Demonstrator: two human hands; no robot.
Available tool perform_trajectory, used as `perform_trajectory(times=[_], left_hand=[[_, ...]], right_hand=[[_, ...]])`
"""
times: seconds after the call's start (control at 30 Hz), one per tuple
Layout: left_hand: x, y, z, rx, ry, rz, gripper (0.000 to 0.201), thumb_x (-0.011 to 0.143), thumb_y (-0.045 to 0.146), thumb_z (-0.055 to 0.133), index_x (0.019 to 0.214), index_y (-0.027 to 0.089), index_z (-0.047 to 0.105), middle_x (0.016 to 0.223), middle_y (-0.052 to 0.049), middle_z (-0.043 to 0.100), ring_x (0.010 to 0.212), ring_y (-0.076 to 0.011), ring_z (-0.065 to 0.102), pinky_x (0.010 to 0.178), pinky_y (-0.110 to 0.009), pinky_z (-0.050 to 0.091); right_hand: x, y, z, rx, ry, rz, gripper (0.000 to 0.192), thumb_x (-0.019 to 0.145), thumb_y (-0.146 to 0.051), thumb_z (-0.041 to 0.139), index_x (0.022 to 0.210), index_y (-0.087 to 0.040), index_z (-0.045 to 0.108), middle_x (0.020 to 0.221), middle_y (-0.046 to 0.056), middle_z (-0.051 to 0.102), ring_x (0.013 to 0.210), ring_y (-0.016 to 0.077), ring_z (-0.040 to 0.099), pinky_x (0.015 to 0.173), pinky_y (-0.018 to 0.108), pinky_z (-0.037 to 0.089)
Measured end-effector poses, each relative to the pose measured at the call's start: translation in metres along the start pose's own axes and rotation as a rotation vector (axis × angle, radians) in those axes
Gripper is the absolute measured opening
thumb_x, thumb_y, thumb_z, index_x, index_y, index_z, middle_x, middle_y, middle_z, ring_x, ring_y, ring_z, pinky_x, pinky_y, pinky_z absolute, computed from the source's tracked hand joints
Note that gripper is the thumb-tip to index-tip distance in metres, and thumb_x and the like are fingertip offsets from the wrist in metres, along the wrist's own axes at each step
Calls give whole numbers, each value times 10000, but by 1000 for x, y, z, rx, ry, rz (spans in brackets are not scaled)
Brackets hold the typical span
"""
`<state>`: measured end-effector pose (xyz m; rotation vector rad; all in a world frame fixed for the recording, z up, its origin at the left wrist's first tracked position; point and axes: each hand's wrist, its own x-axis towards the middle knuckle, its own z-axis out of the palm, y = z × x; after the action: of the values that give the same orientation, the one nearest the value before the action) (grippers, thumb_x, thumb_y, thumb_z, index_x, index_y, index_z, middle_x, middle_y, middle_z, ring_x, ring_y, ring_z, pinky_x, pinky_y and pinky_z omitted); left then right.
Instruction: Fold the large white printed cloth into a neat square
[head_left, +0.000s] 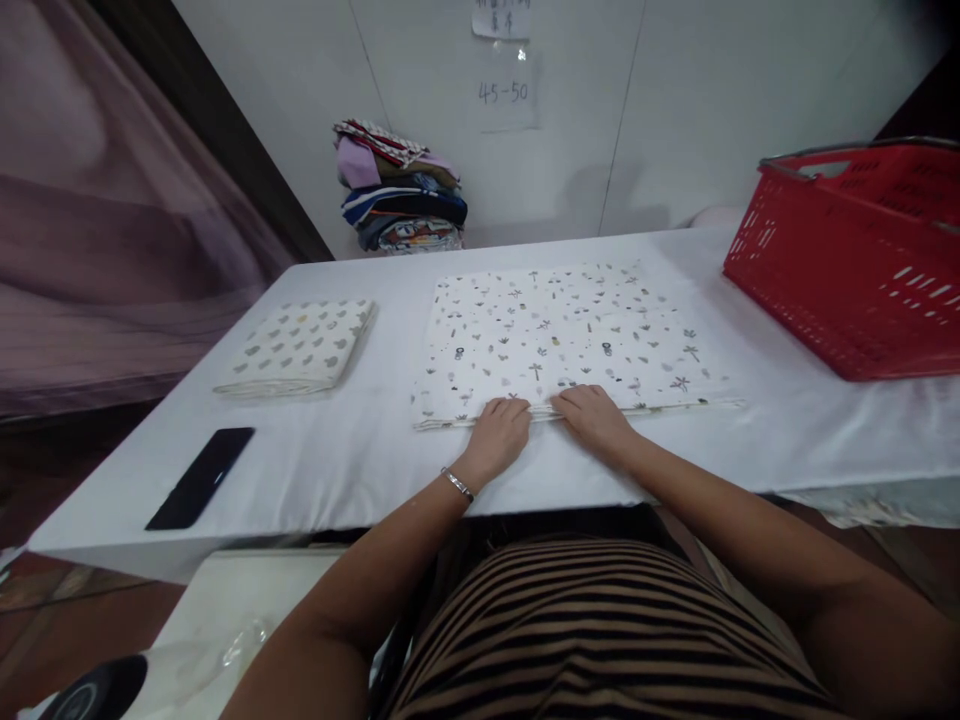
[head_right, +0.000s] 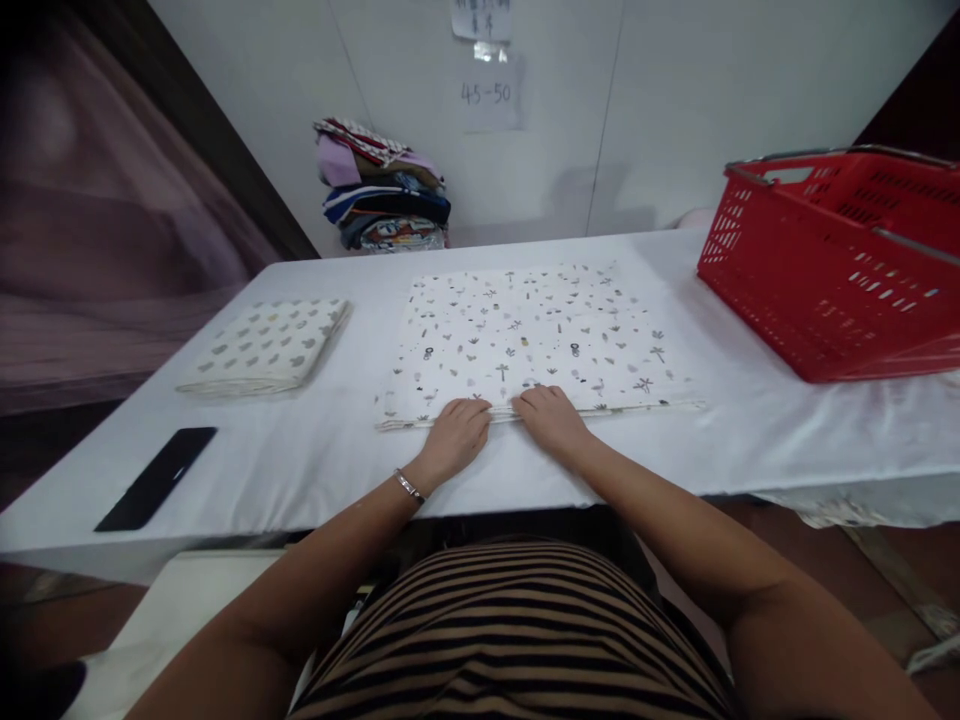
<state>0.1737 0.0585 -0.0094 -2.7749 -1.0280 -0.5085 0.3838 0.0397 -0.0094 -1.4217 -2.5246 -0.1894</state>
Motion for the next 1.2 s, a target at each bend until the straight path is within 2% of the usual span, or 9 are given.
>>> perform_trajectory(times=[0.23, 0.4, 0.63, 0.87, 1.0, 1.1, 1.2], left_hand=[[0, 2, 5, 13, 19, -74, 130, 856, 120, 498, 903, 149, 616, 1167, -78, 622, 1057, -212, 555, 910, -373, 418], [-4, 4, 7, 60, 12, -158, 172, 888, 137, 457, 912, 154, 626, 1218, -96, 591, 1087, -227, 533, 908, -397, 405], [-16, -5, 0, 137, -16, -277, 200, 867, 87, 438, 826, 147, 624, 1187, -106, 594, 1104, -250, 519, 914, -428, 401], [-27, -18, -15, 109, -21, -135, 188, 836, 83, 470, 892, 156, 634, 1235, -87, 579, 1212, -218, 468, 1053, -428, 339], [-27, -21, -21, 77, -47, -120, 195, 829, 79, 469, 892, 159, 635, 1226, -88, 588, 1212, -214, 474, 1057, -424, 346], [-26, -22, -22, 57, -28, -136, 186, 832, 92, 474, 895, 158, 636, 1206, -83, 601, 1189, -212, 489, 1045, -413, 361], [-27, -23, -21, 35, 7, -132, 167, 826, 101, 487, 884, 146, 638, 1186, -84, 609, 1151, -211, 509, 1019, -394, 382]], right_hand=[[21, -21, 7, 59, -47, -22, 220, 941, -196, 445, 1056, -167, 630, 936, 83, 629, 886, 212, 510, 739, 326, 320], [23, -17, 5, 138, -77, 35, 197, 925, -211, 487, 1046, -164, 635, 948, 71, 640, 902, 201, 544, 752, 307, 326], [24, -16, 6, 125, -91, 24, 187, 921, -200, 476, 979, -180, 652, 897, 62, 638, 866, 198, 552, 740, 301, 319], [24, -18, 8, 27, -59, -58, 212, 912, -175, 451, 1025, -191, 630, 872, 65, 626, 813, 202, 521, 722, 315, 298], [30, -25, 10, -12, -34, -112, 229, 908, -160, 449, 1062, -185, 617, 951, 86, 620, 872, 224, 509, 726, 326, 295], [38, -35, 13, -2, -25, -111, 261, 923, -174, 441, 1141, -175, 585, 997, 103, 611, 911, 234, 504, 729, 331, 306], [48, -47, 17, 15, -17, -109, 257, 934, -180, 434, 1142, -173, 584, 997, 102, 610, 926, 231, 502, 741, 332, 320]])
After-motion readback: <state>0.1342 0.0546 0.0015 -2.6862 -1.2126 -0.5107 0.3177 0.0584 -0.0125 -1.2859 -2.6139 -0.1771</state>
